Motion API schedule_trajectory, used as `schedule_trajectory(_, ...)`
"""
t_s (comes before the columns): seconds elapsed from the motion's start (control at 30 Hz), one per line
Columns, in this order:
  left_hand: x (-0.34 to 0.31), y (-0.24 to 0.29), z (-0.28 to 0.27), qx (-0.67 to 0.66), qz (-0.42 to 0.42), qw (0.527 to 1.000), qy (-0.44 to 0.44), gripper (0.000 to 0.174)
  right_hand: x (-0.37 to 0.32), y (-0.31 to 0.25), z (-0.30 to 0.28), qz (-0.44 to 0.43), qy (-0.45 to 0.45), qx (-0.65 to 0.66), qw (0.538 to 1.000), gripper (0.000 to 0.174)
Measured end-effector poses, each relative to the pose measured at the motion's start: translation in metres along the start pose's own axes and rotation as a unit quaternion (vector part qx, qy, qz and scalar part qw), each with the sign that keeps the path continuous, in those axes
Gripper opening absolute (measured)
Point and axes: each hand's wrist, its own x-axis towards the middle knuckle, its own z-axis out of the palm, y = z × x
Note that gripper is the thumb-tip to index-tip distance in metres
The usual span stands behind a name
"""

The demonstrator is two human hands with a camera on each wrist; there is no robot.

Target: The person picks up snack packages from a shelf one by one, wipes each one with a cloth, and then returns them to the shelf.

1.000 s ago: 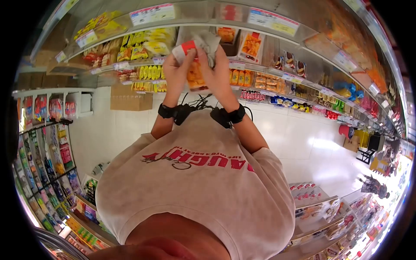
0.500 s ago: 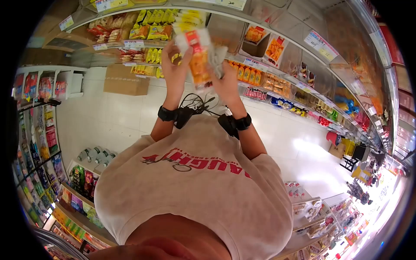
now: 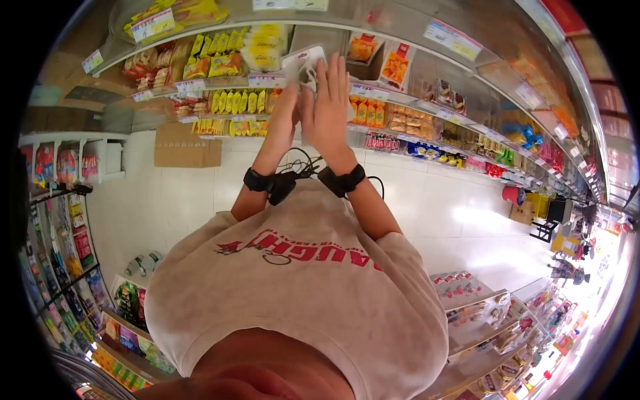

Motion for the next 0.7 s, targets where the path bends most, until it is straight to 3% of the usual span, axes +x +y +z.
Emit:
schedule_trajectory(0.07, -0.007, 0.018, 0.03, 0.071, 0.075, 0.995, -0.004, 0.041, 0.004, 0.012, -0.012, 0.041, 0.04, 0.028, 0.998, 0.048)
schedule_trajectory(0.1, -0.009, 0.018, 0.03, 0.084, 0.049, 0.995, -0.03, 0.036, 0.004, 0.02, -0.022, 0.054, 0.061, 0.05, 0.995, 0.043)
schedule_trajectory(0.2, -0.009, 0.006, 0.052, 0.077, 0.108, 0.991, -0.022, 0.034, 0.003, 0.043, -0.059, 0.207, 0.027, 0.079, 0.975, 0.043)
schedule_trajectory(0.23, -0.013, 0.007, 0.059, 0.081, 0.103, 0.991, -0.008, 0.033, 0.003, 0.047, -0.068, 0.233, 0.033, 0.224, 0.946, 0.041)
schedule_trajectory(0.33, -0.008, 0.005, 0.068, 0.209, 0.105, 0.972, -0.008, 0.032, -0.025, 0.045, -0.073, 0.353, -0.004, 0.42, 0.836, 0.035)
schedule_trajectory(0.37, 0.0, -0.001, 0.067, 0.241, 0.14, 0.96, -0.011, 0.033, -0.032, 0.043, -0.084, 0.289, -0.026, 0.411, 0.864, 0.028)
schedule_trajectory(0.47, 0.014, -0.018, 0.076, 0.296, 0.215, 0.931, 0.001, 0.037, -0.043, 0.05, -0.107, 0.281, -0.042, 0.361, 0.888, 0.024)
schedule_trajectory(0.57, 0.011, -0.03, 0.103, 0.278, 0.25, 0.927, 0.037, 0.048, -0.043, 0.061, -0.125, 0.253, 0.058, 0.222, 0.94, 0.02)
schedule_trajectory(0.6, 0.007, -0.027, 0.111, 0.258, 0.21, 0.943, -0.005, 0.051, -0.041, 0.06, -0.134, 0.248, 0.094, 0.176, 0.948, 0.02)
schedule_trajectory(0.63, -0.002, -0.023, 0.121, 0.236, 0.168, 0.956, -0.046, 0.053, -0.034, 0.047, -0.152, 0.323, 0.059, 0.207, 0.922, 0.026)
schedule_trajectory(0.67, -0.007, -0.021, 0.129, 0.213, 0.126, 0.965, -0.085, 0.056, -0.042, 0.053, -0.149, 0.267, 0.054, 0.194, 0.942, 0.031)
schedule_trajectory(0.7, -0.001, -0.028, 0.127, 0.174, 0.019, 0.979, -0.104, 0.058, -0.051, 0.062, -0.14, 0.209, 0.045, 0.179, 0.96, 0.036)
